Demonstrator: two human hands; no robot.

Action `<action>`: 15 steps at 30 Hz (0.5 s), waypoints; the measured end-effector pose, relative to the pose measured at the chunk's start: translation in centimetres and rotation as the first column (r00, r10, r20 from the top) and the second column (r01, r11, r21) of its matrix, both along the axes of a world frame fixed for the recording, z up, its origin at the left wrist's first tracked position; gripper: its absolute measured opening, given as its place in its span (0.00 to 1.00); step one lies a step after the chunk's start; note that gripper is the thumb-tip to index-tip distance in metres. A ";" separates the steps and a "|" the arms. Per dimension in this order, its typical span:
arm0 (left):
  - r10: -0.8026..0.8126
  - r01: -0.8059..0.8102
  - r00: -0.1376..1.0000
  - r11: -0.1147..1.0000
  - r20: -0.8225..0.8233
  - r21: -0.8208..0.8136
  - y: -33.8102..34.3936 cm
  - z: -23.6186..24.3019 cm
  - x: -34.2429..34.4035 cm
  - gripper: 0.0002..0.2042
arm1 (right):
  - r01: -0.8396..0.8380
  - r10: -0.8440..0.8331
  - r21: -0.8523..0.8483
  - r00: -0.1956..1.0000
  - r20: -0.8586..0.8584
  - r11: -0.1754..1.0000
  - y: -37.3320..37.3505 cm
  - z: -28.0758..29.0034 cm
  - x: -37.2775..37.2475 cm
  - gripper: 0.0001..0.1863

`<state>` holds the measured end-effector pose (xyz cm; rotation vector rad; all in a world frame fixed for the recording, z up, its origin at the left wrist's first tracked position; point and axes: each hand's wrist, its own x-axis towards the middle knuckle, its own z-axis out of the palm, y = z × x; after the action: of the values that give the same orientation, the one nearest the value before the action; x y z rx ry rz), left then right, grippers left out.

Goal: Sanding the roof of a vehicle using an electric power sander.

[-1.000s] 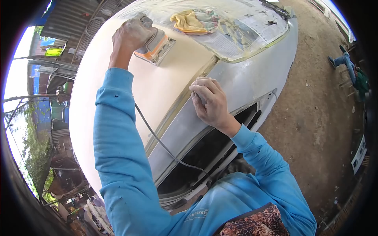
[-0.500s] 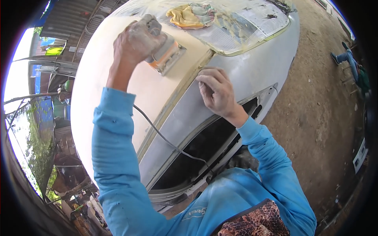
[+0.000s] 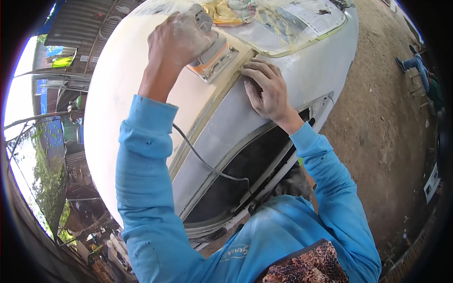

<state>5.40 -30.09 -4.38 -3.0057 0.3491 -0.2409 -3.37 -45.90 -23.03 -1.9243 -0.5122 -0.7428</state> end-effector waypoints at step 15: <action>0.087 -0.088 0.996 0.995 0.015 0.054 -1.4 -0.7 0.8 0.28 | 0.040 -0.039 0.047 0.999 -0.018 0.998 0.5 0.4 -0.5 0.13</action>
<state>6.18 -31.48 -5.05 -2.9555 0.2183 -0.2389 -3.83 -45.37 -22.64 -1.8998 -0.4437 -0.7565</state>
